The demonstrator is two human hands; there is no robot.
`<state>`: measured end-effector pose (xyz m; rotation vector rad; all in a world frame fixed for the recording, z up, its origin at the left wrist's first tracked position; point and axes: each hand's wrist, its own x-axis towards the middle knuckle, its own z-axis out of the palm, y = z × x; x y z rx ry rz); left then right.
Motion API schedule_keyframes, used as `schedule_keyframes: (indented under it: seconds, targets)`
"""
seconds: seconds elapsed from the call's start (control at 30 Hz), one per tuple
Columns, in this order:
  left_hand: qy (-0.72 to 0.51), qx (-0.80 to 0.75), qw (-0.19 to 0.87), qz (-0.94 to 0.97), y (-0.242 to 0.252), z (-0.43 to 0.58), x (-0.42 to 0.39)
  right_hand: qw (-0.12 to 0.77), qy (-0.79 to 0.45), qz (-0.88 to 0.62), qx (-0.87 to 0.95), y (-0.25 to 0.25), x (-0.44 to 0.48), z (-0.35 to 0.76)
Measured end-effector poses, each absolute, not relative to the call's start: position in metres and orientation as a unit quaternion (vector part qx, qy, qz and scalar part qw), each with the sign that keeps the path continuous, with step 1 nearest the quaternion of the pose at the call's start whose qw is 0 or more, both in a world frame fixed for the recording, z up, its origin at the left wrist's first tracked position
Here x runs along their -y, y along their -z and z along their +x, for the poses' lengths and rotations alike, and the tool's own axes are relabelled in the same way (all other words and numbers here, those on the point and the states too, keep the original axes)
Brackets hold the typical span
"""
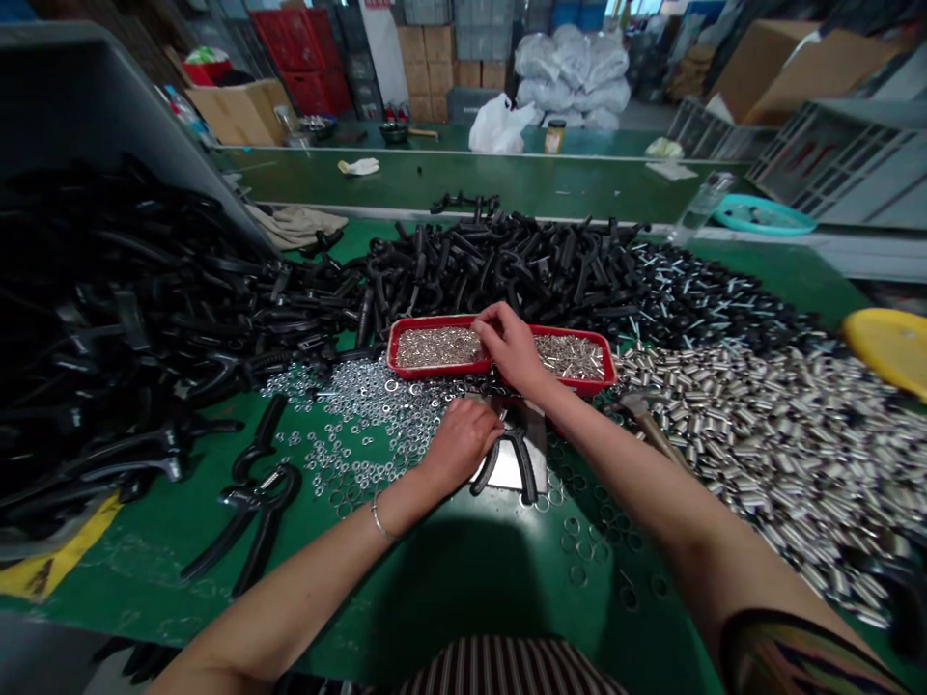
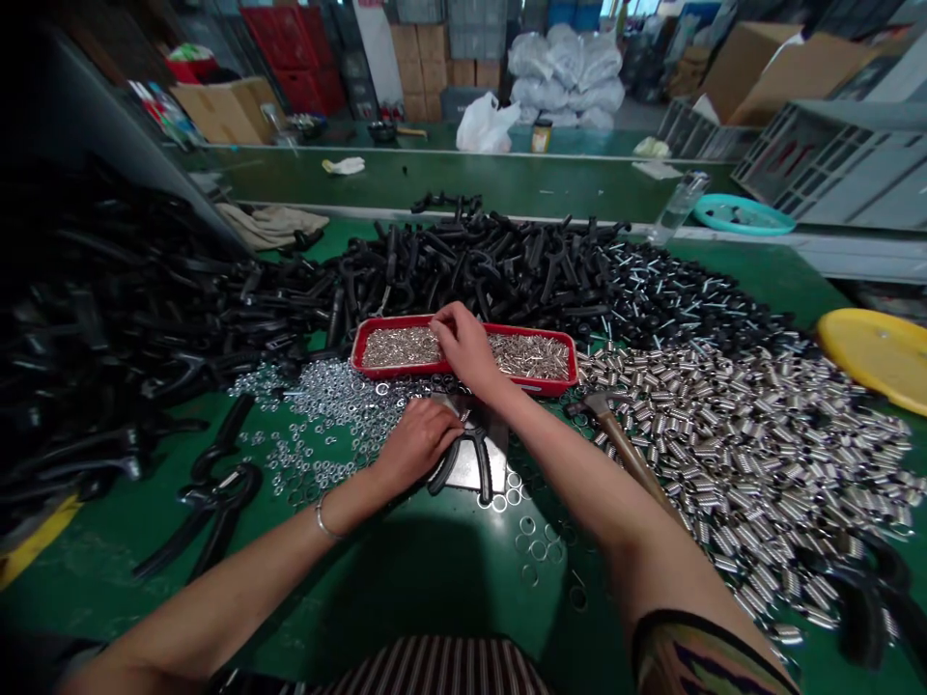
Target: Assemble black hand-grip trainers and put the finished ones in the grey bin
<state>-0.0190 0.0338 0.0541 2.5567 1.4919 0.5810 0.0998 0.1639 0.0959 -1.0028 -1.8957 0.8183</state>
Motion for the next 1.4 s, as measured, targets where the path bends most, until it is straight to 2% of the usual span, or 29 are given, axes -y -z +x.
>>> schedule_keyframes:
  seconds: [0.1, 0.27, 0.37, 0.53, 0.77, 0.9, 1.07, 1.4]
  targets:
    - [-0.188, -0.460, 0.020, 0.868, -0.051, -0.019, -0.035, 0.377, -0.392, -0.400, 0.738, -0.098, -0.116, 0.136]
    - [-0.174, -0.410, -0.032, 0.895, -0.049, -0.022, -0.031, 0.273, -0.239, -0.404, 0.840, -0.078, -0.062, 0.186]
    - [-0.188, -0.426, 0.021, 0.884, -0.049, -0.024, -0.027, 0.207, -0.181, -0.393, 0.877, -0.068, -0.052, 0.190]
    - [-0.283, -0.497, 0.154, 0.806, -0.056, -0.033, -0.029, 0.129, -0.066, -0.384, 0.912, -0.060, -0.053, 0.178]
    - [-0.359, -0.541, 0.179, 0.740, -0.074, -0.073, -0.053, 0.051, 0.003, -0.376, 0.925, -0.066, -0.052, 0.172]
    - [-0.368, -0.545, 0.156, 0.737, -0.077, -0.089, -0.069, -0.004, 0.024, -0.367, 0.930, -0.080, -0.051, 0.163]
    - [-0.352, -0.563, 0.114, 0.739, -0.073, -0.101, -0.098, -0.028, 0.027, -0.360, 0.932, -0.084, -0.049, 0.158]
    - [-0.280, -0.674, 0.075, 0.679, -0.057, -0.106, -0.161, -0.003, 0.019, -0.358, 0.934, -0.071, -0.043, 0.157]
